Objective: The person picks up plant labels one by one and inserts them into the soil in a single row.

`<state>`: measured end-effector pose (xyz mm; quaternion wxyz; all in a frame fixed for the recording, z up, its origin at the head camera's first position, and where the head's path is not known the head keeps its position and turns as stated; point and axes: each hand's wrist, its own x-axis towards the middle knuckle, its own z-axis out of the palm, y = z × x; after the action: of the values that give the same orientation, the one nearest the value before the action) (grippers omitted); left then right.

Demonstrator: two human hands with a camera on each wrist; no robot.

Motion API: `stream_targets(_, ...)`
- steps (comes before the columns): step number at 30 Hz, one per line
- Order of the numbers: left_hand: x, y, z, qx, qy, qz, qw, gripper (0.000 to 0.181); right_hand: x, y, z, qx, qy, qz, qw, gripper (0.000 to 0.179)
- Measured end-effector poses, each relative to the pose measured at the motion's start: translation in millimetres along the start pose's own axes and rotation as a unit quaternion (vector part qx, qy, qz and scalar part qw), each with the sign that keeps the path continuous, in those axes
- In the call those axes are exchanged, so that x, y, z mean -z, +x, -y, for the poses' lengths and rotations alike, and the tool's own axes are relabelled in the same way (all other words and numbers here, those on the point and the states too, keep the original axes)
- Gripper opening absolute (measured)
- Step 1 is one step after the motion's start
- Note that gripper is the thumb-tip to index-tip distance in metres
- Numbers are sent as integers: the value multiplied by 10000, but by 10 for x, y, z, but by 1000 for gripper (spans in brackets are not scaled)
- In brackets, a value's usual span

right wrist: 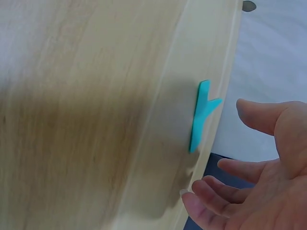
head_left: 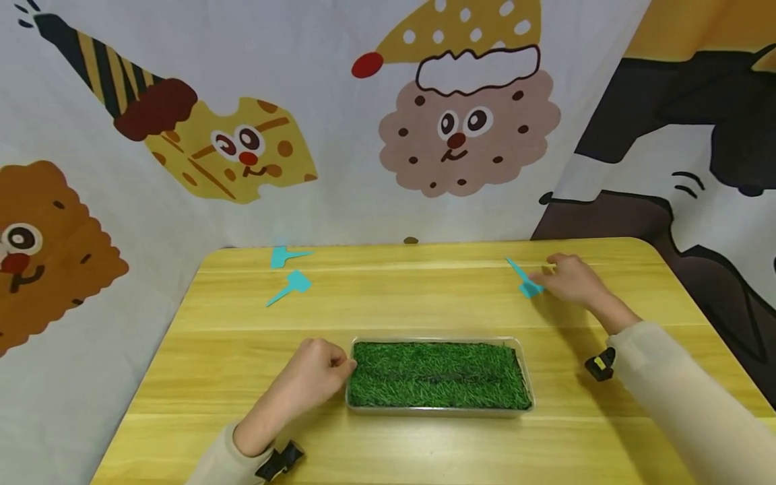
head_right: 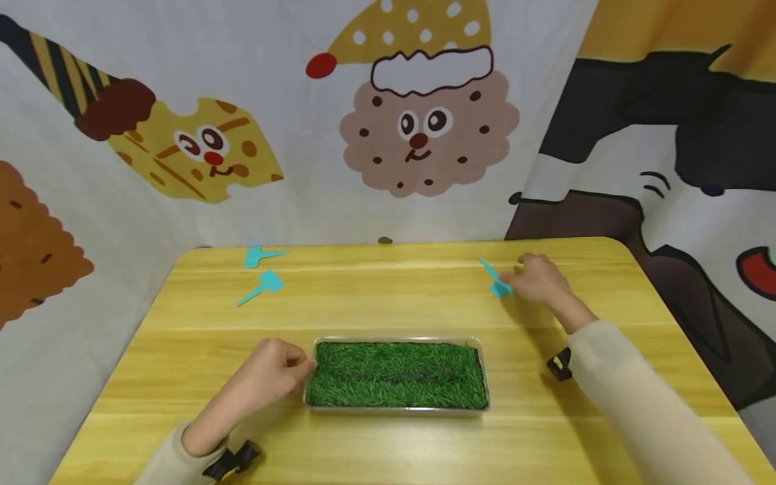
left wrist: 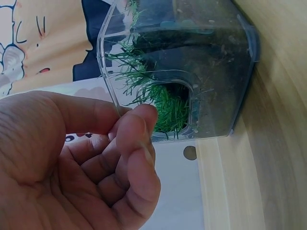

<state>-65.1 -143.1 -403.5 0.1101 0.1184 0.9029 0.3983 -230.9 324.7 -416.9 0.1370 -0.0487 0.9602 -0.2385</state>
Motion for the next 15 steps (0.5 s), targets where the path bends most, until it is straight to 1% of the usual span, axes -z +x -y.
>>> stream_targets(3, -2, -1, 2, -43, -8, -9, 10000, 55, -31, 21, -11, -102, -11, 120, 9999, 87)
stream_targets(7, -1, 1, -4, -3, -28, 9, 10000, 54, -73, 46, -20, -205, -82, 187, 9996, 91)
stream_targets(11, -2, 2, -7, 18, -45, 1, 10000, 54, -92, 49, -9, -259, -195, 197, 9993, 84)
stream_targets(15, -5, 4, 1, 4, -26, -16, 10000, 55, -96, 46, -1, -318, -416, 181, 9985, 80)
